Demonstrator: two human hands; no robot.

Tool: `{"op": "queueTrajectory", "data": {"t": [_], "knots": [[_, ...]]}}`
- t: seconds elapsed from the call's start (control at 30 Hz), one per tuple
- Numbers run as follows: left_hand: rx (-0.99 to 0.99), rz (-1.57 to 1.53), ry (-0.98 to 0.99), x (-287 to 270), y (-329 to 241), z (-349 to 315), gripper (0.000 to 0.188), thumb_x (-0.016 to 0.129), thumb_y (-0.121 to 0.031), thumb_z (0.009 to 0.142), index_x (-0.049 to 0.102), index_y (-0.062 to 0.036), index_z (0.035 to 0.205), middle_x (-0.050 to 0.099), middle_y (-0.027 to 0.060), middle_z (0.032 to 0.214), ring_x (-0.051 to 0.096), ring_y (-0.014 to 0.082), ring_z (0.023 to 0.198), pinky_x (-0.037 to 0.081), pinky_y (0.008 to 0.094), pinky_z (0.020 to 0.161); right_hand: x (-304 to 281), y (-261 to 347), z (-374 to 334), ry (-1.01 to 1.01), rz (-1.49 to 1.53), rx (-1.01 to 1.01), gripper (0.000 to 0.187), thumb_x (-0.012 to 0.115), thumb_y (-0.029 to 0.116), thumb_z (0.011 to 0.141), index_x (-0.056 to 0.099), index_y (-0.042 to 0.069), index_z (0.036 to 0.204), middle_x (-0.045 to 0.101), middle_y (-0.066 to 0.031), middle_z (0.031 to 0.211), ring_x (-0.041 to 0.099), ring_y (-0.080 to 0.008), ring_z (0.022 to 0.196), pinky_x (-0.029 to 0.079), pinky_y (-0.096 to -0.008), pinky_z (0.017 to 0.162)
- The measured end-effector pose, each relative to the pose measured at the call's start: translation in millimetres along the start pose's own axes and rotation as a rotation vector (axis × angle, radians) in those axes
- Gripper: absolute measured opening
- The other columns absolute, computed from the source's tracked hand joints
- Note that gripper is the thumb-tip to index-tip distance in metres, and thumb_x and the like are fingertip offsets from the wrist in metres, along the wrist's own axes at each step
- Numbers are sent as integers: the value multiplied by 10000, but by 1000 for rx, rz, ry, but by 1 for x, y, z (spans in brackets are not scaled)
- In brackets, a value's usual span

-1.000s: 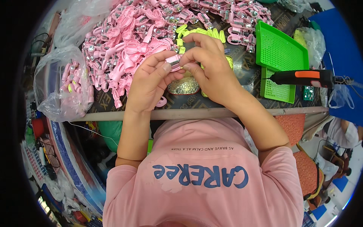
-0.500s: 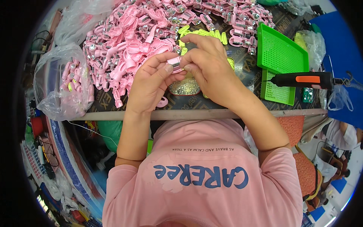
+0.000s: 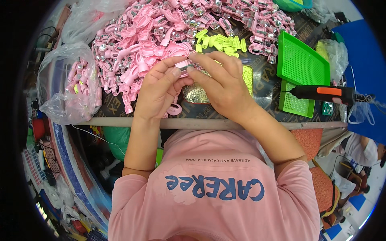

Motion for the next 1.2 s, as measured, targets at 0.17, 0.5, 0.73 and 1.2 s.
{"op": "queueTrajectory", "data": {"t": [0.17, 0.5, 0.73, 1.2], "knots": [[32, 25, -68, -6, -7, -3, 321, 575, -13, 1035, 541, 55, 1347, 703, 140, 1122, 717, 205, 996, 598, 329, 911, -2, -10, 8, 42, 330, 206, 483, 642, -45, 837, 682, 94, 1298, 605, -150, 1411, 542, -381, 1226, 363, -487, 1107], [107, 213, -73, -34, -31, -30, 442, 636, 83, 940, 523, 55, 1366, 586, 175, 1352, 689, 263, 1124, 587, 352, 974, 50, -82, 18, 161, 159, 192, 231, 751, 24, 857, 738, 78, 1082, 705, -105, 1201, 648, -327, 1140, 529, -418, 948], [144, 269, -31, -35, -27, -35, 441, 669, 93, 914, 554, 29, 1335, 604, 136, 1305, 669, 244, 1140, 569, 388, 992, 60, -93, 63, 39, 221, 391, 165, 714, 82, 857, 757, 39, 1010, 734, -160, 980, 705, -358, 937, 562, -436, 851], [79, 179, 26, -23, -21, -13, 472, 704, 109, 885, 551, 17, 1322, 616, 119, 1272, 681, 204, 1116, 588, 315, 935, 83, -83, 101, 9, -173, -4, 285, 782, 69, 734, 617, 97, 966, 683, -54, 1014, 631, -293, 955, 513, -420, 824]]}}
Point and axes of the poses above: each hand's wrist, its own z-axis towards the middle knuckle, its own x-axis out of the palm, y = z × x, the point moved 6 cm from there along z, towards the middle knuckle
